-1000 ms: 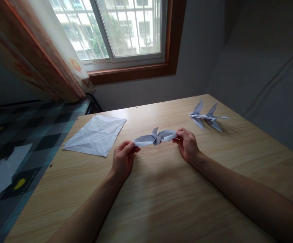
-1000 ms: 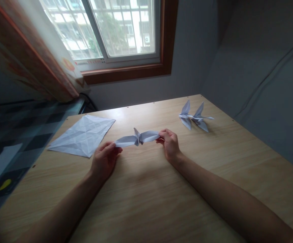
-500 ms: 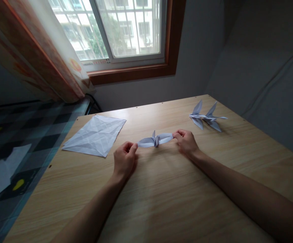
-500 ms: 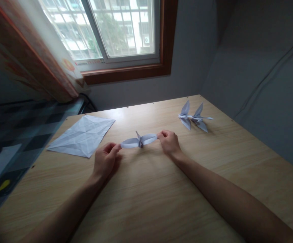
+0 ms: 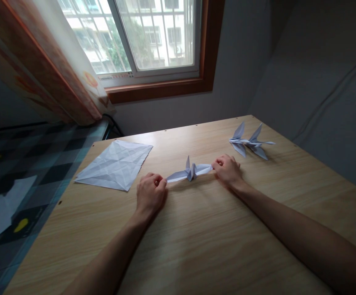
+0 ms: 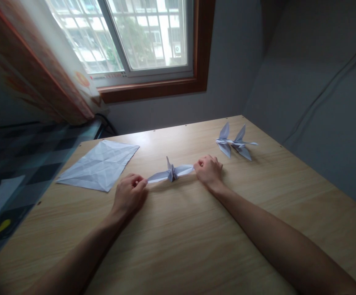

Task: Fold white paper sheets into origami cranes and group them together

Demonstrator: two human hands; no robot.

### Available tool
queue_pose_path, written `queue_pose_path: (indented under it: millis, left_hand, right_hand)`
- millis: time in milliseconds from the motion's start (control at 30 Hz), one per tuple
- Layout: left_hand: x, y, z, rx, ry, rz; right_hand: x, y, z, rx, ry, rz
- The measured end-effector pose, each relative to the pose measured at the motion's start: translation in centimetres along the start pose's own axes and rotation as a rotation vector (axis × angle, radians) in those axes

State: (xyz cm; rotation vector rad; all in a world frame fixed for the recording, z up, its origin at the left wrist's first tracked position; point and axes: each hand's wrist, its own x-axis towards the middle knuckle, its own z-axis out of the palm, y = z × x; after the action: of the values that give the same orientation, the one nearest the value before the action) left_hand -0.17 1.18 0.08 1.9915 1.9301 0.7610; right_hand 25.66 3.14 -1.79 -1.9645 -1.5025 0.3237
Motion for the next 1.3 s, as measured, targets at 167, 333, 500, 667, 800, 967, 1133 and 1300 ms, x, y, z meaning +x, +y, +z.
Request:
queue_pose_path:
  millis: [167,333,500,667,800,967,1133,1300]
  left_hand:
    - [0.0,-0.1,0.0,0.027,-0.017,0.004]
    - [0.0,-0.2,-0.2,0.003,-0.022,0.035]
    - [-0.1,-0.3,-0.2,-0.098,-0.006,0.093]
    - [-0.4,-0.2,-0.1,-0.316,0.052,0.079]
    - [-0.7,0.1,-0.1,-0.437,0.066,0.096]
    - [-0.8,0.1,-0.2,-0.479,0.074,0.099]
    - [-0.7,0.0,-0.1,-0.473,0.089,0.074]
    - [-0.6,-0.4,0.2,-0.474,0.096,0.097]
  right_hand:
    - [0.0,0.1,0.0,-0.044,-0.005,-0.018]
    - [0.0,0.2,0.1,-0.018,0.011,-0.053]
    - [-0.3,0.3,0.3,0.104,0.042,-0.143]
    - [-0.5,0.1,0.3,0.234,0.058,-0.192]
    - [-0.7,-0.2,0.0,0.335,0.135,-0.236]
    - [-2.4,-1.0,-0.8,0.262,0.32,-0.395]
    - [-5.8,-2.4,-0.9,-0.026,0.207,-0.656]
    - [-7.8,-3.5,-0.3,-0.194,0.064,-0.712]
